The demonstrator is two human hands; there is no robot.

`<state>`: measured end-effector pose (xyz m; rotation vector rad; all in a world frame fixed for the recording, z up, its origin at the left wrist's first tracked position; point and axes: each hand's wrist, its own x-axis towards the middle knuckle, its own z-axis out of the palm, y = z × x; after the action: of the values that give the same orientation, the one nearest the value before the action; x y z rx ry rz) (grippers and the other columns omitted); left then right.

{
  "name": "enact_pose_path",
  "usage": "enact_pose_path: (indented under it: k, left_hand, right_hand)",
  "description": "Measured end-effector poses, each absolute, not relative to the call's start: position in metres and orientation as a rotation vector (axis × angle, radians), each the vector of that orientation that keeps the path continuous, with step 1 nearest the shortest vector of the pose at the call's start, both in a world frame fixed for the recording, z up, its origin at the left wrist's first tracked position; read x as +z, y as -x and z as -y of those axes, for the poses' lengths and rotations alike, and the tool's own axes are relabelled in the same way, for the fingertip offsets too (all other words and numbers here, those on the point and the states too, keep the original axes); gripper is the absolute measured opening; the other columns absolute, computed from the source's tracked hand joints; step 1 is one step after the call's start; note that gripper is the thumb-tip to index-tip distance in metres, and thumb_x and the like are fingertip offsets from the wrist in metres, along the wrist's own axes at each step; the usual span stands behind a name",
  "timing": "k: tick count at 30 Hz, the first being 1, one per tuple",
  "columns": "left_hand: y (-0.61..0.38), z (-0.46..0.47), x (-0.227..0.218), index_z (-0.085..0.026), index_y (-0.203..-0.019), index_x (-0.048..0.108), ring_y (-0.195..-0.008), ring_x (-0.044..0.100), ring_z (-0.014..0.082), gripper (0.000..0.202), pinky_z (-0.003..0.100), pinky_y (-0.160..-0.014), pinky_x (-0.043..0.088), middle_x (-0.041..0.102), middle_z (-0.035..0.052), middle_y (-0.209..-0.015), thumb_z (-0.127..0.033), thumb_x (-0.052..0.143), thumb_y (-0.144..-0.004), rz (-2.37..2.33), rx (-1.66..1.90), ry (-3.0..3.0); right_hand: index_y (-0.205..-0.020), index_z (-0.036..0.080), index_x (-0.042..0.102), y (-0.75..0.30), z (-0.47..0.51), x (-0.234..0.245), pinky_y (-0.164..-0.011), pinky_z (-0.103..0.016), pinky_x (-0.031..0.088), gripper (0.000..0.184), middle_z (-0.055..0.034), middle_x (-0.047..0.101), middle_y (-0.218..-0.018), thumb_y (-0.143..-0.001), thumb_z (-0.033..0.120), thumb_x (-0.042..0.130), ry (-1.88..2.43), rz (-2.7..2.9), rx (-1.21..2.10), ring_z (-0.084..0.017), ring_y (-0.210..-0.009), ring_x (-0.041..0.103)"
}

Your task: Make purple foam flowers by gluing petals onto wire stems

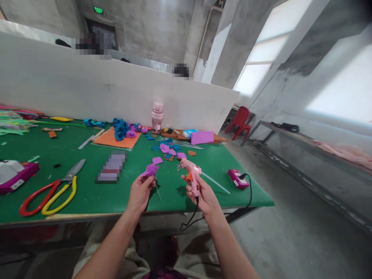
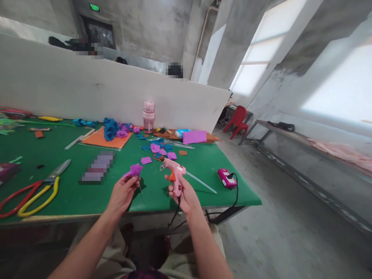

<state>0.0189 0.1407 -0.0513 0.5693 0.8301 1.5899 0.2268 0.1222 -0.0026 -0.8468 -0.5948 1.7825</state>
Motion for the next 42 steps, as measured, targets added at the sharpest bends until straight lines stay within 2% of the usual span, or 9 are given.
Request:
enact_pose_path:
  k: [3, 7, 15, 20, 24, 26, 33, 42]
  left_hand:
    - [-0.02, -0.14, -0.052, -0.014, -0.083, 0.066, -0.059, 0.054, 0.0074, 0.028, 0.02, -0.058, 0.041, 0.065, 0.0004, -0.069, -0.022, 0.076, -0.059, -0.836, 1.602, -0.571]
    - [-0.021, -0.14, -0.051, -0.015, -0.084, 0.066, -0.06, 0.053, 0.0075, 0.026, 0.021, -0.058, 0.041, 0.065, 0.0009, -0.071, -0.022, 0.075, -0.06, -0.865, 1.603, -0.61]
    - [-0.025, -0.14, -0.05, -0.015, -0.082, 0.065, -0.062, 0.053, 0.0086, 0.026, 0.021, -0.058, 0.04, 0.063, 0.0009, -0.072, -0.02, 0.074, -0.058, -0.906, 1.636, -0.659]
    - [-0.027, -0.139, -0.053, -0.015, -0.087, 0.064, -0.06, 0.051, 0.008, 0.028, 0.021, -0.058, 0.04, 0.062, -0.0003, -0.073, -0.02, 0.073, -0.06, -0.963, 1.673, -0.746]
    - [-0.028, -0.139, -0.055, -0.015, -0.087, 0.064, -0.061, 0.051, 0.0081, 0.028, 0.021, -0.058, 0.04, 0.062, -0.0002, -0.075, -0.02, 0.072, -0.061, -0.976, 1.683, -0.772]
    - [-0.028, -0.14, -0.055, -0.015, -0.089, 0.064, -0.062, 0.051, 0.0084, 0.029, 0.021, -0.059, 0.04, 0.062, 0.0004, -0.077, -0.02, 0.072, -0.062, -0.972, 1.682, -0.778]
    - [-0.028, -0.139, -0.054, -0.015, -0.088, 0.064, -0.061, 0.051, 0.0087, 0.028, 0.021, -0.058, 0.039, 0.062, 0.0, -0.075, -0.021, 0.072, -0.062, -0.973, 1.685, -0.792]
    - [-0.028, -0.139, -0.055, -0.015, -0.089, 0.063, -0.064, 0.051, 0.0092, 0.027, 0.021, -0.059, 0.04, 0.062, 0.0008, -0.077, -0.019, 0.07, -0.064, -0.972, 1.688, -0.81]
  right_hand:
    - [-0.099, 0.018, 0.057, -0.22, -0.111, -0.005, -0.038, -0.017, 0.04, 0.026, -0.0073, 0.067, -0.095, -0.083, 0.039, 0.055, 0.814, 0.776, 1.694, -0.005, -0.045, 0.048]
    - [-0.103, 0.017, 0.055, -0.214, -0.099, -0.004, -0.039, -0.018, 0.039, 0.031, -0.0095, 0.065, -0.104, -0.083, 0.041, 0.054, 0.962, 1.081, 1.446, -0.004, -0.045, 0.048]
    - [-0.108, 0.018, 0.048, -0.207, -0.088, -0.002, -0.042, -0.02, 0.037, 0.033, -0.0086, 0.062, -0.102, -0.088, 0.044, 0.042, 1.126, 1.421, 1.251, -0.006, -0.049, 0.047]
    - [-0.111, 0.016, 0.044, -0.201, -0.086, -0.002, -0.044, -0.021, 0.038, 0.033, -0.0063, 0.062, -0.09, -0.09, 0.041, 0.038, 1.217, 1.607, 1.043, -0.008, -0.049, 0.046]
    - [-0.099, 0.014, 0.051, -0.196, -0.085, -0.002, -0.047, -0.022, 0.038, 0.032, -0.0003, 0.054, -0.063, -0.09, 0.041, 0.035, 1.281, 1.706, 0.933, -0.01, -0.047, 0.045]
    - [-0.094, 0.014, 0.052, -0.194, -0.085, -0.002, -0.047, -0.022, 0.037, 0.033, 0.002, 0.049, -0.056, -0.09, 0.041, 0.034, 1.3, 1.73, 0.913, -0.01, -0.046, 0.044]
    - [-0.09, 0.016, 0.054, -0.189, -0.084, -0.004, -0.046, -0.023, 0.034, 0.031, 0.0017, 0.047, -0.055, -0.09, 0.041, 0.036, 1.308, 1.715, 0.896, -0.012, -0.046, 0.043]
    - [-0.098, 0.018, 0.057, -0.185, -0.086, -0.007, -0.047, -0.025, 0.039, 0.033, -0.0017, 0.053, -0.055, -0.086, 0.045, 0.044, 1.295, 1.623, 0.936, -0.017, -0.053, 0.053]
